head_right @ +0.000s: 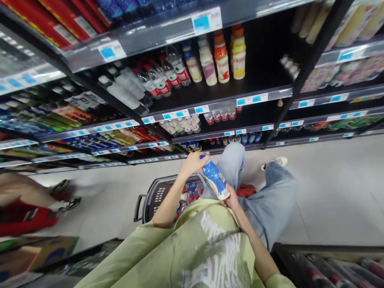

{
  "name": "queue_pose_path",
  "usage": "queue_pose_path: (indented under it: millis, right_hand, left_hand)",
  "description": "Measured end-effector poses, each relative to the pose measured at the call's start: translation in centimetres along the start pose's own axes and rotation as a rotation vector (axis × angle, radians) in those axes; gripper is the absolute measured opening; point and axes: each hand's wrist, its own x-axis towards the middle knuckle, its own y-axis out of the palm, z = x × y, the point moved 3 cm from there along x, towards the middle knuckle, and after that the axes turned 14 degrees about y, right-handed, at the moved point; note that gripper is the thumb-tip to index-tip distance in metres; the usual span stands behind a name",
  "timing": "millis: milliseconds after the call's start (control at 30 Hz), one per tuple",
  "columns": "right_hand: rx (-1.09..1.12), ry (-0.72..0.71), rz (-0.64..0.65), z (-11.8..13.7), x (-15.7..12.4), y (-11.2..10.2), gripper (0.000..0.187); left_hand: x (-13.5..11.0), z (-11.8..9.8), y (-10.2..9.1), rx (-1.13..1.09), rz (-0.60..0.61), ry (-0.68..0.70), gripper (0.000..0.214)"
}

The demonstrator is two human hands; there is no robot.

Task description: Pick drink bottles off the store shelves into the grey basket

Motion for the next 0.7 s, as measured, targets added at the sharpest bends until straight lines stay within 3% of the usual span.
queue_pose_path:
  millis: [67,233,333,433,533,633,700]
  right_hand:
    - [-0.114,-0.215,-0.171,0.4,-0.9,-0.1,0.069]
    - [-0.639,-0.999,-0.700,2.1,-4.2,0.9,0.043]
    - [-0.800,-1.248,-0.725,3.0,-4.5,2.4,0.034]
    - [-0.904,-1.166,-0.529,3.4,-3.6,3.6,0.032]
    - [-0.935,-0.971,-0.307,3.1,-3.0,3.9,0.008]
    - [-0.866,-0.892,-0.264,2.6,-3.3,3.1,0.014]
    - [-0.823,-0.855,-0.279,2.3,-3.5,2.5,0.013]
  left_hand:
    - [-0.6,0.4,-0.2,-0.062,-0.040,0.040,0.034]
    - [-3.1,2.1,-1.9,-0.258,-0.158,0.126,0.022]
    - [-5.4,4.1,-2.8,-0.329,-0.225,0.058,0.023]
    - [-8.2,6.7,-3.2,-0.308,-0.292,-0.079,0.023]
    - [-11.1,9.4,-2.6,-0.142,-0.361,-0.214,0.025]
    - [-13.0,12.7,-0.2,0.124,-0.350,-0.314,0.027]
    - [-13.5,15.5,2.9,0.256,-0.250,-0.357,0.030]
